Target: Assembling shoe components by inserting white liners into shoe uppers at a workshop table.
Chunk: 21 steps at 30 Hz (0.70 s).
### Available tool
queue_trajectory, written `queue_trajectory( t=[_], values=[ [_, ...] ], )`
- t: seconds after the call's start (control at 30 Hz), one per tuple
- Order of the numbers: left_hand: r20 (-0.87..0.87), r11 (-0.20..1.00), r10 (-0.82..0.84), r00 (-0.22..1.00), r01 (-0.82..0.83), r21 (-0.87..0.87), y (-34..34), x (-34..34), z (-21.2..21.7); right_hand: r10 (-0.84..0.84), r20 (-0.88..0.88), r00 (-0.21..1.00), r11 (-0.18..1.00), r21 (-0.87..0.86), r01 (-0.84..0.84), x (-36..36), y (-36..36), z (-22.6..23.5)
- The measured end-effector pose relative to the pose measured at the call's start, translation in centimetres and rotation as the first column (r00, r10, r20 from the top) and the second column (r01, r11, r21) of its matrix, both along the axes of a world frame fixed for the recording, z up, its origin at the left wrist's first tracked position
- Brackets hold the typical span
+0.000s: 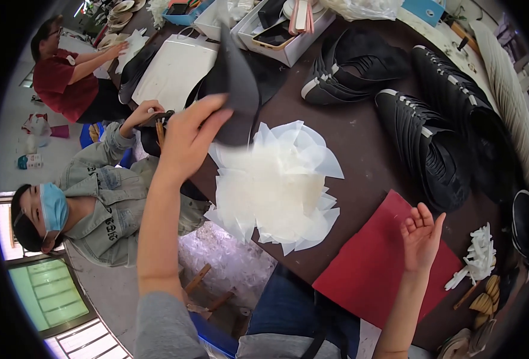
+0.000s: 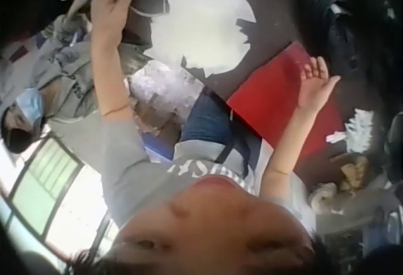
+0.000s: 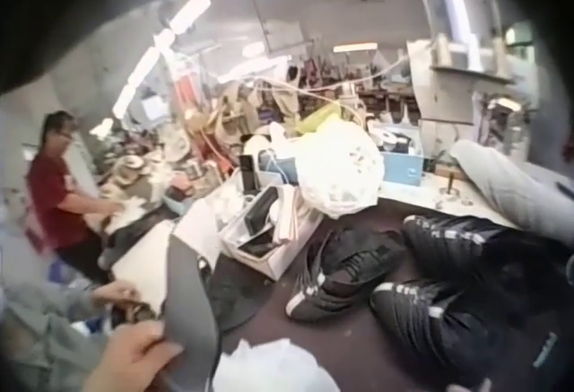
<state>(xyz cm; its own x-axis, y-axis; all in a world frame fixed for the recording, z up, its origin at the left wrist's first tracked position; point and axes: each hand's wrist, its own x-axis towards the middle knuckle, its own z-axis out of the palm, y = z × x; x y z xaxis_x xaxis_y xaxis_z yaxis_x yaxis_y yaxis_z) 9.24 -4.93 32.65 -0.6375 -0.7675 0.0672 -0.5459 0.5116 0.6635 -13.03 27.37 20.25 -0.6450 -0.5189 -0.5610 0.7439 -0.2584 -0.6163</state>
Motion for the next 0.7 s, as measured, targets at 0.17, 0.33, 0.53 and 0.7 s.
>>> queue_trajectory(
  t=[0.17,0.33,0.53,0.7],
  values=[
    [0.618,0.78,-0.022,0.786,0.4,-0.482,-9.8,6.5,-12.0,0.14,-0.017,0.99,0.989,0.051,-0.139,0.1,0.5,-1.7],
    [0.809,0.656,0.352,0.471,0.493,-0.572,-10.9,9.1,-12.7,0.346,-0.424,0.837,0.802,0.596,-0.03,-2.3,-1.6,-0.7],
    [0.762,0.684,0.215,0.611,0.463,-0.564,-5.5,2.6,-10.9,0.782,-0.614,-0.103,0.586,0.671,0.454,-9.3,-1.9,-3.6],
    [0.381,0.912,-0.138,0.914,0.267,-0.31,5.9,1.8,-11.6,0.756,-0.654,0.008,0.494,0.579,0.649,-11.0,0.4,0.6]
  ],
)
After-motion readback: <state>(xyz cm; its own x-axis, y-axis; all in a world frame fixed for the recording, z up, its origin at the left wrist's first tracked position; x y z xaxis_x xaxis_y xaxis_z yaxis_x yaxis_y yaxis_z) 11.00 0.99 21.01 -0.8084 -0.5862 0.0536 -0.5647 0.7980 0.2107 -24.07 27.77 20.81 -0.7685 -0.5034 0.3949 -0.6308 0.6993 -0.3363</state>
